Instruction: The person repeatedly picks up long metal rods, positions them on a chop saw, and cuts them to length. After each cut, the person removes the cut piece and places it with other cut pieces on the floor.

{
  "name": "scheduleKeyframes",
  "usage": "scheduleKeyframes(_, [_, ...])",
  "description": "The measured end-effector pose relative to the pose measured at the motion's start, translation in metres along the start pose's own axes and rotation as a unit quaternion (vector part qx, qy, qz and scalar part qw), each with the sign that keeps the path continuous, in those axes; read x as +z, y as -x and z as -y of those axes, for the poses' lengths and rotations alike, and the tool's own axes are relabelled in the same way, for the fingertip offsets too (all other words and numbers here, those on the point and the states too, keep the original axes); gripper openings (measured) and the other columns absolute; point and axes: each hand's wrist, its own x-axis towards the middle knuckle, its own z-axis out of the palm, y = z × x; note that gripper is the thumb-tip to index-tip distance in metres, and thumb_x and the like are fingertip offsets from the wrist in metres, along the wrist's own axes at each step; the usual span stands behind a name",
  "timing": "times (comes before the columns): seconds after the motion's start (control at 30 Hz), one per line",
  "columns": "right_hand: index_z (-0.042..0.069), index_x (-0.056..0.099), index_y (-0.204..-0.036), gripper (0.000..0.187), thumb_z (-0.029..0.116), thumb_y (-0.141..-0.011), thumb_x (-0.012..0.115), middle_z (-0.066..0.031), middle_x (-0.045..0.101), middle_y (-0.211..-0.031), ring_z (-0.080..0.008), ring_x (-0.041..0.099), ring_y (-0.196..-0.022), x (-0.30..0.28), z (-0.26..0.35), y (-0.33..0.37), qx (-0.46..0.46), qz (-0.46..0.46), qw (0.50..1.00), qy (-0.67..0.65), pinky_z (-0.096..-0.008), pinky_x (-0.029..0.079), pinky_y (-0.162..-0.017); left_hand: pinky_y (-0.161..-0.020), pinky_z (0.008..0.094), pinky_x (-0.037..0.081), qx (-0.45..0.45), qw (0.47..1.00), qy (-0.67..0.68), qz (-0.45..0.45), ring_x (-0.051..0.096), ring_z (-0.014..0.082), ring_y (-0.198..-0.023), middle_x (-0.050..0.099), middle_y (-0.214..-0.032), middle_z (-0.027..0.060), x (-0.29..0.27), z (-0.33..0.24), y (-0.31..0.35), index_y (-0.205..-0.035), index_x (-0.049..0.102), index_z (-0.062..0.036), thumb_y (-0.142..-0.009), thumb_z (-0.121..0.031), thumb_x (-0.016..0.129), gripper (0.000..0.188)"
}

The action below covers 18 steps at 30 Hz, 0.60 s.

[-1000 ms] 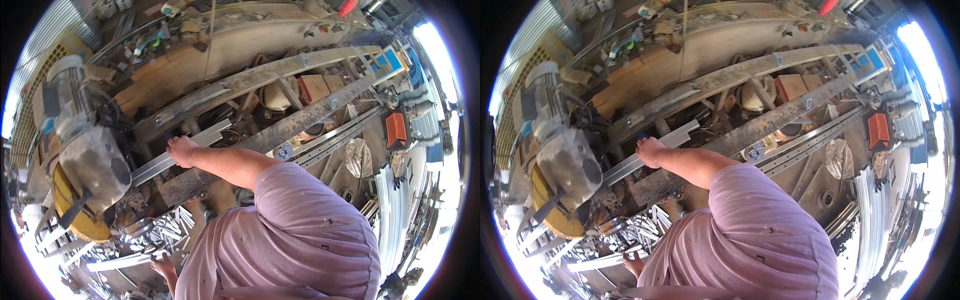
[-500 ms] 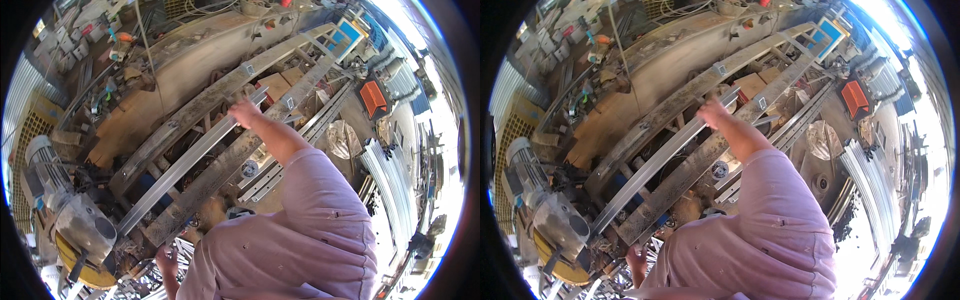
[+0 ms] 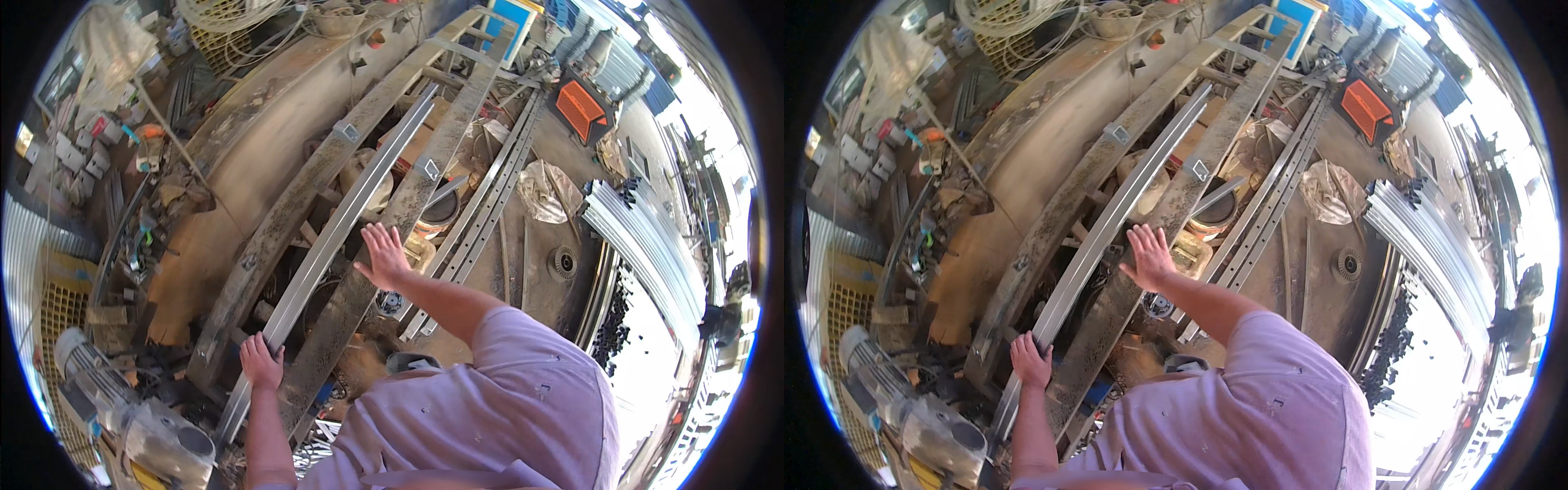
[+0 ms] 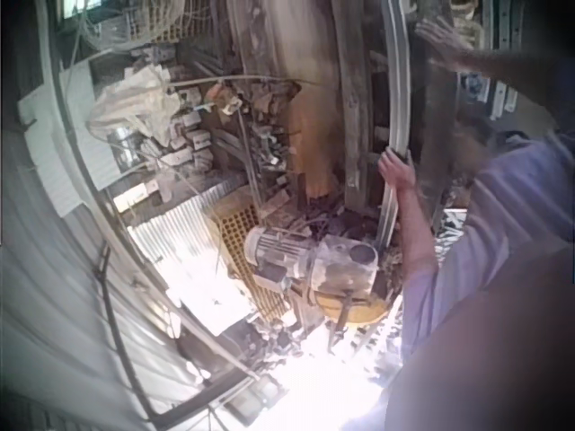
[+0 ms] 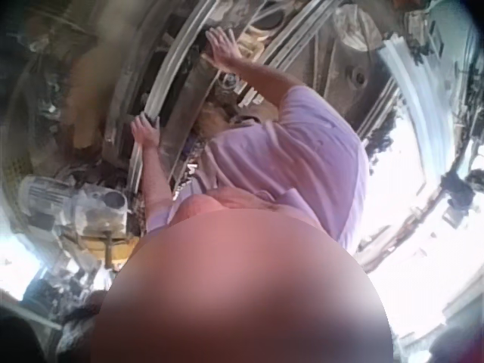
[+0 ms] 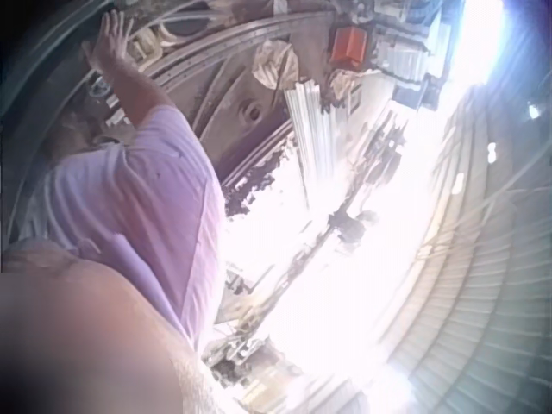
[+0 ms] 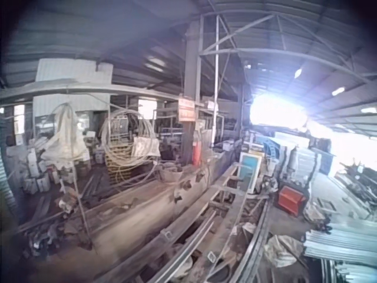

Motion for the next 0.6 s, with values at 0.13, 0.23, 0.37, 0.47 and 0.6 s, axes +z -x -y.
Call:
scheduleKeyframes(0.13, [0.007,0.03,-0.169,0.093,0.066,-0.102,0.054,-0.0127,0.032,-0.175,-0.033,0.018,-0.166,0.0,0.004,0.006,0.018,-0.045,0.998,-0.036,-0.0573,0.007,-0.135,-0.111,0.0562,0.042,0.007,1.0,0.011,-0.003,0.052,0.0439,-0.123,0.056,-0.129,0.021,0.01,-0.011,-0.016,-0.135,0.052,0.0013,-0.085,-0.044,0.084,0.075])
scheduleKeyframes(0.23, [0.006,0.031,-0.169,0.093,0.064,-0.1,0.057,-0.0136,0.032,-0.175,-0.0347,0.02,-0.165,0.002,0.002,0.009,0.009,-0.069,0.996,-0.055,-0.0593,0.008,-0.134,-0.109,0.0563,0.043,0.012,1.0,0.018,-0.008,0.052,0.0449,-0.122,0.056,-0.126,0.0222,0.013,-0.018,-0.028,-0.132,0.053,0.0017,-0.087,-0.047,0.082,0.073])
scheduleKeyframes(0.37, [0.006,0.029,-0.169,0.093,0.064,-0.101,0.055,-0.0139,0.031,-0.175,-0.035,0.02,-0.165,0.003,0.0,0.01,0.01,-0.071,0.995,-0.064,-0.06,0.008,-0.133,-0.107,0.0569,0.043,0.025,0.999,0.033,-0.026,0.054,0.045,-0.119,0.057,-0.123,0.0223,0.019,-0.047,-0.063,-0.128,0.054,0.002,-0.088,-0.049,0.081,0.07])
scheduleKeyframes(0.47, [0.005,0.03,-0.169,0.09,0.064,-0.104,0.049,-0.015,0.031,-0.175,-0.0359,0.02,-0.165,0.0,0.001,0.009,0.002,-0.062,0.996,-0.066,-0.0602,0.008,-0.133,-0.104,0.0566,0.044,0.035,0.999,0.028,-0.031,0.054,0.0446,-0.116,0.057,-0.12,0.0216,0.028,-0.078,-0.1,-0.124,0.054,0.0011,-0.085,-0.045,0.084,0.067])
scheduleKeyframes(0.6, [0.003,0.028,-0.169,0.091,0.064,-0.105,0.047,-0.0159,0.03,-0.176,-0.0356,0.02,-0.165,0.003,-0.005,0.009,0.004,-0.068,0.995,-0.08,-0.0594,0.007,-0.134,-0.1,0.0551,0.045,0.031,0.998,0.035,-0.031,0.054,0.0432,-0.114,0.057,-0.115,0.0188,0.032,-0.14,-0.162,-0.117,0.055,-0.0018,-0.083,-0.041,0.087,0.06])
